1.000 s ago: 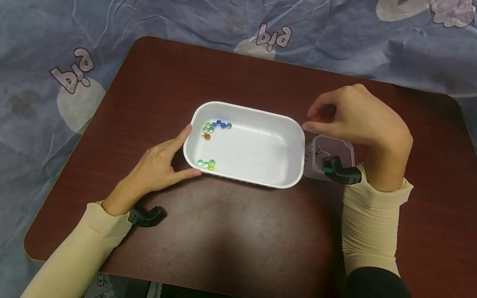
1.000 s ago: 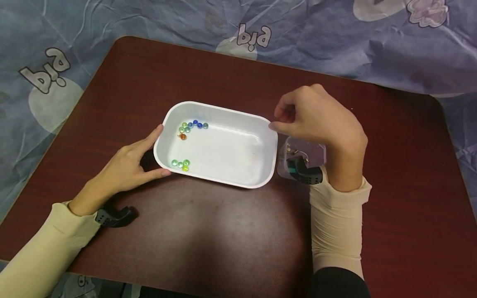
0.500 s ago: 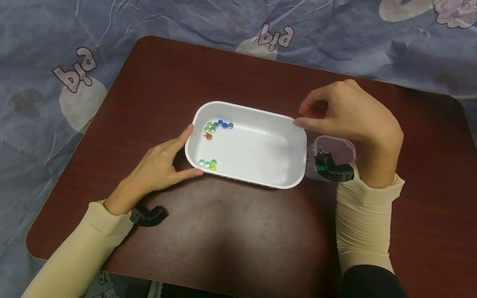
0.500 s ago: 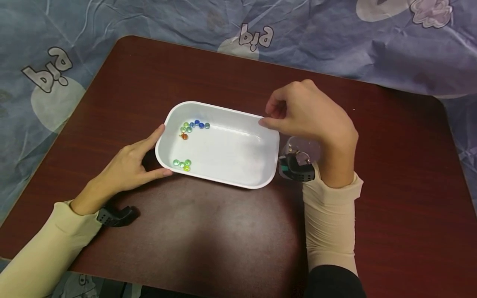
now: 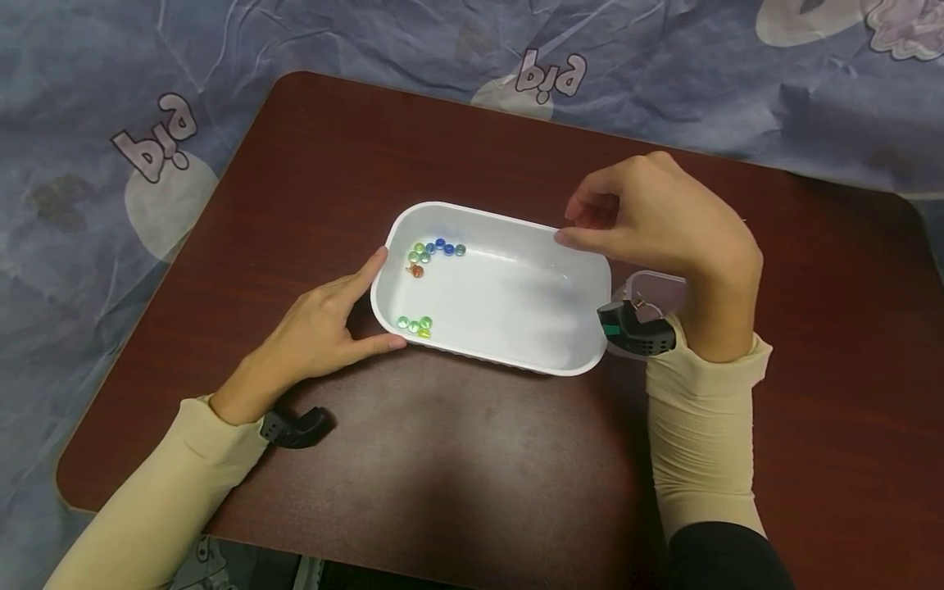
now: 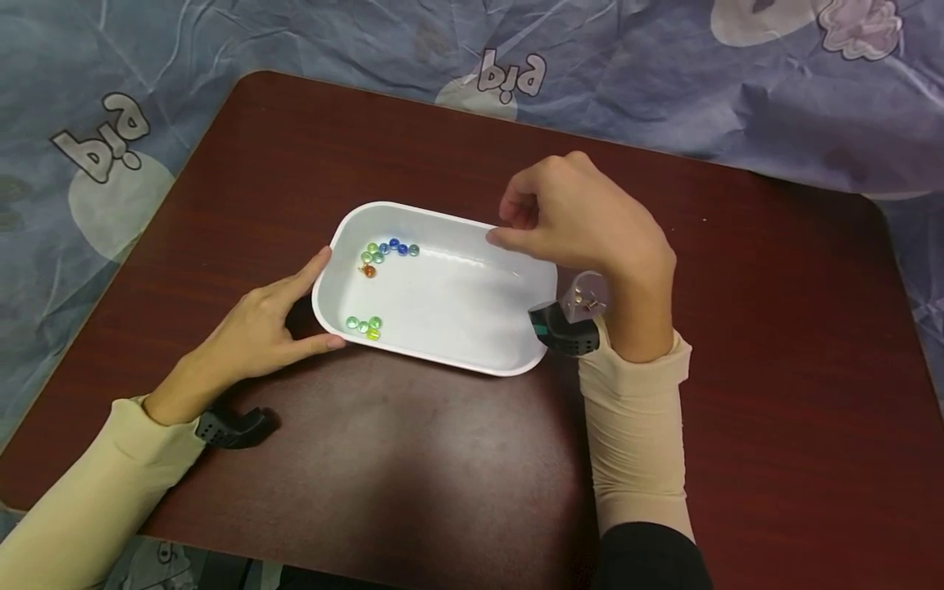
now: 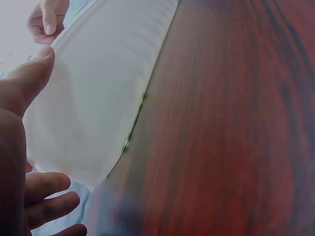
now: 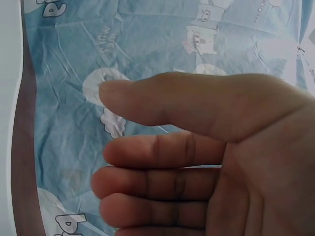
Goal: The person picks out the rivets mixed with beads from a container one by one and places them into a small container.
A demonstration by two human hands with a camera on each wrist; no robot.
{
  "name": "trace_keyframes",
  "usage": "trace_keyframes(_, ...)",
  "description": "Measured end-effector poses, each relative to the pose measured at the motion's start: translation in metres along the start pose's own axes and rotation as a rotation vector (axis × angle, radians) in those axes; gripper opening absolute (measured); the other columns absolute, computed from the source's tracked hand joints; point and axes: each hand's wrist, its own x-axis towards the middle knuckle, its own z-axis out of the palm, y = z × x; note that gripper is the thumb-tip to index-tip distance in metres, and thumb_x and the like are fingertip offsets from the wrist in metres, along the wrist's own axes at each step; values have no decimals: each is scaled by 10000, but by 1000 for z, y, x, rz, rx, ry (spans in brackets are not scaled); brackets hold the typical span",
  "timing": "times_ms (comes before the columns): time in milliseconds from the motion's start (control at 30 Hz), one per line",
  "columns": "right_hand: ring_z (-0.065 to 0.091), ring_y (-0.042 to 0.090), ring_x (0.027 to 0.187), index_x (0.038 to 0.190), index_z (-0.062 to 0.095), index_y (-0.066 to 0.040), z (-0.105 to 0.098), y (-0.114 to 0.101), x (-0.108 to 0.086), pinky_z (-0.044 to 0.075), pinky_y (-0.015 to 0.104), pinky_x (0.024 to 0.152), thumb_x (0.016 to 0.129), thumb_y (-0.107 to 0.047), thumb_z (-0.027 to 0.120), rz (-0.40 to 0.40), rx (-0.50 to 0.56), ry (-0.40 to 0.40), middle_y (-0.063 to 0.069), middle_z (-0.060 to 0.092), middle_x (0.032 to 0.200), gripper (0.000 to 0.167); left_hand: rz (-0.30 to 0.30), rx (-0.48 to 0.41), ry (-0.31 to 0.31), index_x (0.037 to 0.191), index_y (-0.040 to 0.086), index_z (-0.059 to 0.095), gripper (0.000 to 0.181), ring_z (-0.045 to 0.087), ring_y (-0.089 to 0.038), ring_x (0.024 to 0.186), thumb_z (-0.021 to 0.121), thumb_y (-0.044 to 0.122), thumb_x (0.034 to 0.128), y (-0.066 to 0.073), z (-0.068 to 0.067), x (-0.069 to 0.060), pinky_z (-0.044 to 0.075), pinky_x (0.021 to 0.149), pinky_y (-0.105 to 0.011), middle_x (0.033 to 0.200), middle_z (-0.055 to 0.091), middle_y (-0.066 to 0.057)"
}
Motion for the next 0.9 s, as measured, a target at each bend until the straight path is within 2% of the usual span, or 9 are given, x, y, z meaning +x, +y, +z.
trace_keyframes(400,534,116,622,842,747,-85,13,-5,18,403,206,599,849,-165,764,-80,26,54,-15,633,682,82,-25,11,-22,1579,97,232,1038,544,-344,1257,780,525,808,2,-1,0,465,971,-513,1443,490,-211)
trace_keyframes(733,551,125,633,857,752,-69,22,-10,40,422,216,610,867,-164,742,-103,47,46,7,657,709,96,-16,0,-15,1579,100,232,1023,553,-341,1245,712,605,830,1,0,0,472,959,-514,1436,498,-210)
trace_keyframes(900,550,126,635,855,746,-71,23,-15,51,426,224,615,878,-179,723,-102,54,35,13,655,713,112,-20,3,-17,1579,97,232,1029,557,-343,1239,746,567,822,1,0,0,476,951,-516,1432,502,-213)
